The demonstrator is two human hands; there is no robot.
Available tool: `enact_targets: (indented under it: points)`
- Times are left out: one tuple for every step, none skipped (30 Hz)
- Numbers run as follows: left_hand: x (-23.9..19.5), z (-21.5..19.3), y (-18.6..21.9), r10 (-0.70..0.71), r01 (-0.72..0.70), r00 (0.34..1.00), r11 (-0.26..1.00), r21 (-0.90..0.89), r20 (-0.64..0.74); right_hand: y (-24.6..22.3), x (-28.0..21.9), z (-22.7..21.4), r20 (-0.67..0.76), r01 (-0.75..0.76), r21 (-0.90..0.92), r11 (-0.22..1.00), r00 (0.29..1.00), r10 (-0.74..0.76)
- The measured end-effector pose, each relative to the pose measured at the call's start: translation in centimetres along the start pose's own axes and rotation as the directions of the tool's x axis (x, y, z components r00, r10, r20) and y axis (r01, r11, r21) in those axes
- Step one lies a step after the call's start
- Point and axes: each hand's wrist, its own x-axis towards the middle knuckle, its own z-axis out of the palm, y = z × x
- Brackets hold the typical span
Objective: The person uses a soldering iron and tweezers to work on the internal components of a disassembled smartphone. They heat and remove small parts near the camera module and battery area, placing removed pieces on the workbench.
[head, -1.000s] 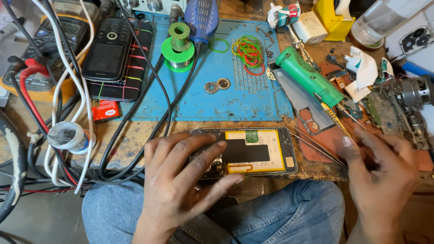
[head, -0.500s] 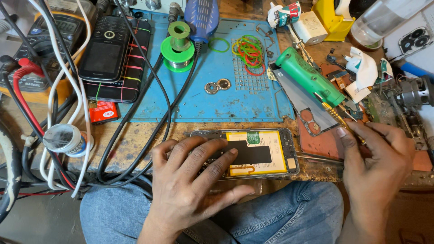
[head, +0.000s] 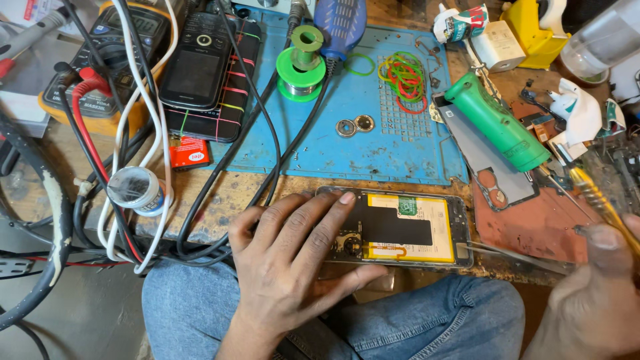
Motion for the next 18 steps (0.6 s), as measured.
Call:
enact_targets:
  points:
    - [-0.1, 0.1, 0.0, -0.002, 0.002, 1.000, 1.000, 0.004, -0.007, 0.0, -0.2, 0.4, -0.007, 0.008, 0.048, 0.999, 1.000, -0.008]
    - [-0.2, 0.1, 0.0, -0.004, 0.005, 1.000, 1.000, 0.009, -0.014, -0.1, -0.5, 1.0, -0.006, 0.018, 0.095, 0.995, 1.000, -0.017]
    - [-0.2, 0.2, -0.1, -0.003, 0.003, 1.000, 1.000, 0.001, -0.022, -0.2, -0.7, 1.6, -0.002, 0.030, 0.131, 0.991, 1.000, -0.030]
    - [-0.4, 0.3, -0.2, -0.002, 0.001, 1.000, 1.000, -0.006, -0.030, -0.4, -0.9, 2.1, 0.004, 0.041, 0.163, 0.986, 0.999, -0.042]
    - [-0.5, 0.4, -0.3, 0.000, 0.000, 0.999, 1.000, -0.011, -0.037, -0.7, -0.9, 2.7, 0.011, 0.052, 0.196, 0.979, 0.998, -0.055]
    - [-0.7, 0.5, -0.3, 0.008, -0.009, 0.998, 1.000, -0.014, -0.064, -0.9, -1.0, 3.4, 0.017, 0.058, 0.218, 0.974, 0.998, -0.063]
    - [-0.9, 0.7, -0.3, 0.017, -0.019, 0.996, 1.000, -0.016, -0.090, -1.2, -0.8, 4.0, 0.021, 0.062, 0.240, 0.969, 0.997, -0.069]
    - [-1.1, 1.0, -0.3, 0.026, -0.029, 0.993, 0.999, -0.017, -0.116, -1.4, -0.6, 4.7, 0.022, 0.068, 0.262, 0.963, 0.997, -0.077]
    - [-1.3, 1.4, -0.1, 0.067, -0.073, 0.987, 0.997, -0.037, -0.146, -1.6, -0.3, 5.2, 0.028, 0.069, 0.277, 0.958, 0.996, -0.080]
    - [-1.6, 1.9, 0.3, 0.106, -0.118, 0.978, 0.991, -0.056, -0.178, -1.7, 0.2, 5.8, 0.036, 0.068, 0.295, 0.953, 0.996, -0.082]
    - [-1.9, 2.3, 0.7, 0.146, -0.164, 0.966, 0.984, -0.071, -0.211, -1.7, 0.8, 6.3, 0.040, 0.071, 0.316, 0.946, 0.995, -0.088]
    - [-2.1, 2.8, 1.2, 0.198, -0.216, 0.960, 0.974, -0.071, -0.200, -1.6, 1.4, 6.8, 0.040, 0.062, 0.328, 0.943, 0.996, -0.079]
    - [-2.4, 3.3, 1.8, 0.249, -0.267, 0.950, 0.961, -0.077, -0.187, -1.5, 2.0, 7.1, 0.036, 0.053, 0.334, 0.941, 0.997, -0.069]
    - [-2.6, 3.8, 2.7, 0.299, -0.317, 0.938, 0.945, -0.084, -0.174, -1.5, 2.4, 7.1, 0.034, 0.036, 0.344, 0.938, 0.998, -0.050]
    - [-2.7, 4.3, 3.8, 0.342, -0.350, 0.932, 0.935, -0.053, -0.119, -1.5, 2.9, 6.9, 0.025, 0.030, 0.349, 0.937, 0.999, -0.041]
    - [-2.7, 4.8, 5.0, 0.383, -0.385, 0.922, 0.923, -0.024, -0.063, -1.6, 3.5, 6.6, 0.014, 0.037, 0.345, 0.938, 0.999, -0.045]
    - [-2.5, 5.3, 6.2, 0.418, -0.418, 0.909, 0.909, 0.012, -0.001, -1.8, 3.9, 6.4, 0.010, 0.030, 0.343, 0.939, 0.999, -0.035]
    - [-2.1, 6.0, 7.2, 0.418, -0.420, 0.907, 0.903, 0.089, 0.039, -2.2, 4.1, 6.1, -0.003, 0.027, 0.332, 0.943, 1.000, -0.028]
